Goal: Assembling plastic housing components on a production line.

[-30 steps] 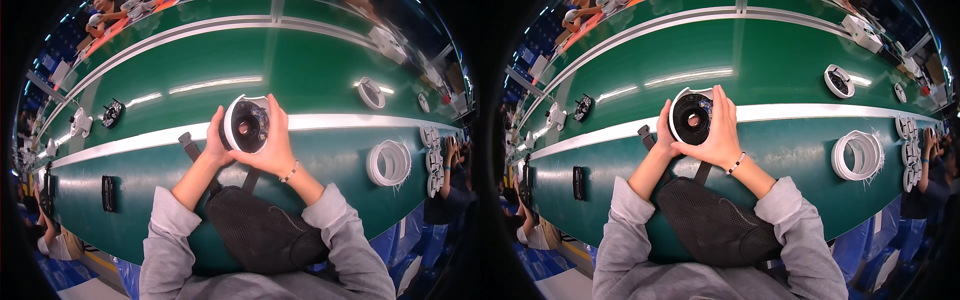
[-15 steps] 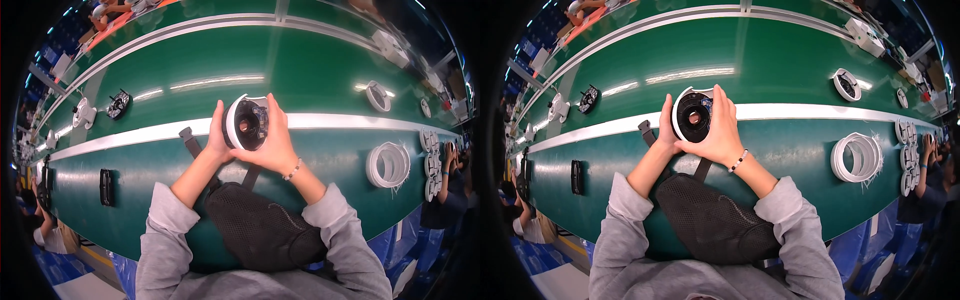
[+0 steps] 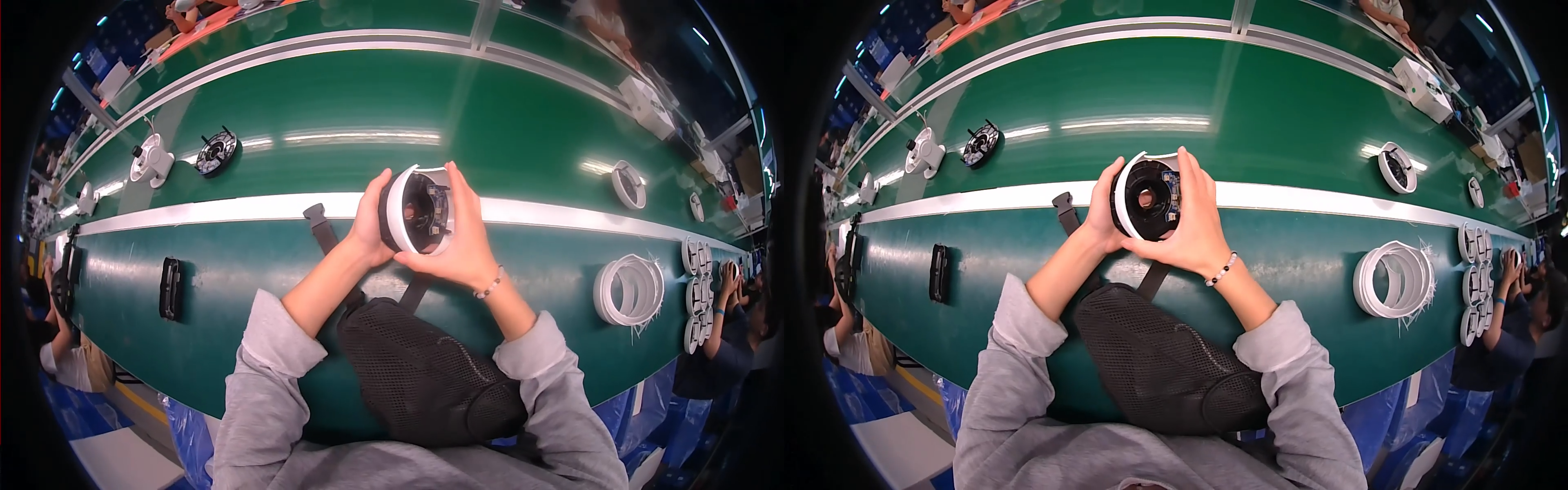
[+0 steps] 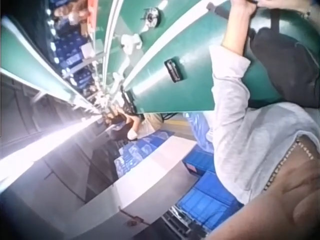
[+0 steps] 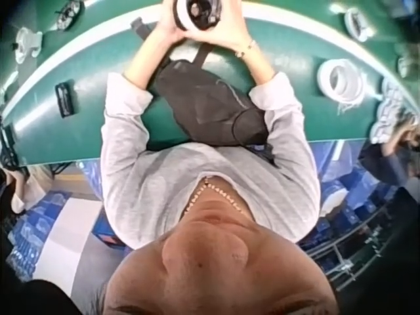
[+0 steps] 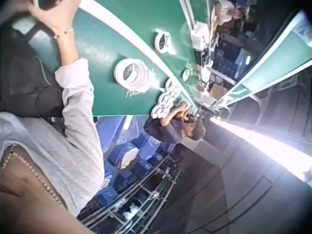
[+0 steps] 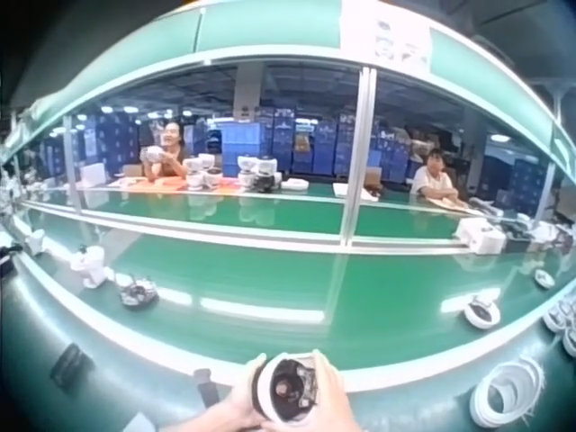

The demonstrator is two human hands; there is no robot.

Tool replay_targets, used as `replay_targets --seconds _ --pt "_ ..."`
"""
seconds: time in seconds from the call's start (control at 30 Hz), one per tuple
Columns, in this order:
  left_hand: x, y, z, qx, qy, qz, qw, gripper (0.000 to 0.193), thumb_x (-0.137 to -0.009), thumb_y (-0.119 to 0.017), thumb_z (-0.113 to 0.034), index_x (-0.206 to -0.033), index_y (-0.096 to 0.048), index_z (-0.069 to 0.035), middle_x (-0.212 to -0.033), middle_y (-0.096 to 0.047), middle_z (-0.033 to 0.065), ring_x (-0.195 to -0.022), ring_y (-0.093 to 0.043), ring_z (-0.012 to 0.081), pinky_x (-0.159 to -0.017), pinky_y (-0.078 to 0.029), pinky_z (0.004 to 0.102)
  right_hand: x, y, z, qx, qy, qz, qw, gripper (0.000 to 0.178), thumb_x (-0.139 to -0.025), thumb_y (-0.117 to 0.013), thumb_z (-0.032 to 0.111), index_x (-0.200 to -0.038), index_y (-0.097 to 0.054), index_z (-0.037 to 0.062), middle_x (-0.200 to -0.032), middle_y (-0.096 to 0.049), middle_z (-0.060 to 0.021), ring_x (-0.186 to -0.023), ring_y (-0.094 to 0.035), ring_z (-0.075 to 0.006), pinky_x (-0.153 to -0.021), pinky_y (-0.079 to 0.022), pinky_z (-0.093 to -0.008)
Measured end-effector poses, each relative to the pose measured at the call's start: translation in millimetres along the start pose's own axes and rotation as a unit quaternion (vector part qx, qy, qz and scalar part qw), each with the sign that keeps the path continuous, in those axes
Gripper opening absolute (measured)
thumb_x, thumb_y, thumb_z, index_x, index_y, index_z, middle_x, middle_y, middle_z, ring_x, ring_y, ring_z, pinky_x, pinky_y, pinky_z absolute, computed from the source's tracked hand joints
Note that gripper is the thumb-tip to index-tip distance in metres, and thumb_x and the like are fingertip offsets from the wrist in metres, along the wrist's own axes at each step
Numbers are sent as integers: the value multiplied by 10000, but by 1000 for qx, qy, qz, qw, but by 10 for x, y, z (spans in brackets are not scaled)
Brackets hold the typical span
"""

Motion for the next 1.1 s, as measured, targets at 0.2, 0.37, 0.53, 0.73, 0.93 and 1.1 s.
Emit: replay_targets --seconds 0.2,0.37,0.53,0.73,0.93,1.1 --pt "33 -39 -7 9 -6 48 999 604 -824 -263 -509 -1120 -472 -26 -1073 -531 136 -980 -524 253 -843 -421 385 -27 10 -119 -374 -86 -14 923 1159 -463 -800 343 -1309 -95 -21 -1277 -267 -215 -1181 -300 -317 -971 -273 -382" --pt "-50 -5 93 -5 -12 20 1000 560 -850 -249 -484 -1115 -479 -48 -953 -554 109 -876 -540 202 -791 -461 352 12 -26 10 -34 -19 5 999 1175 -424 -811 334 -1310 -119 -4 -1290 -253 -200 -1183 -274 -328 -979 -248 -400" --pt "22 -86 21 15 -12 61 998 666 -831 -210 -591 -1119 -472 -50 -994 -537 107 -902 -532 202 -805 -457 356 -30 9 127 64 19 -29 997 1173 -404 -797 378 -1282 -145 -48 -1272 -246 -228 -1161 -261 -375 -961 -258 -427" --pt "41 19 30 5 -9 93 996 601 -838 -282 -543 -1108 -471 -41 -1018 -528 111 -927 -527 203 -819 -453 354 -54 20 162 89 8 -10 996 1126 -384 -768 431 -1219 -218 -86 -1204 -294 -215 -1068 -324 -362 -915 -276 -429" --pt "46 96 76 1 -42 128 991 445 -796 -435 -352 -1081 -476 -13 -986 -546 120 -892 -547 206 -800 -459 340 11 -83 114 70 50 -49 995 1111 -387 -762 434 -1227 -227 -60 -1205 -292 -208 -1063 -331 -362 -891 -293 -435" --pt "138 91 60 6 -68 128 989 427 -760 -455 -294 -1072 -481 -4 -967 -560 127 -877 -559 213 -790 -464 329 22 -170 173 79 41 -67 994 1124 -384 -759 429 -1244 -216 -49 -1220 -286 -199 -1069 -332 -363 -876 -305 -437"
Point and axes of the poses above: each hand's wrist, its own x-axis away from the middle knuckle, its own y-axis out of the back of the hand, z = x × y, the point moved 2 cm from there along -x, towards the middle knuckle
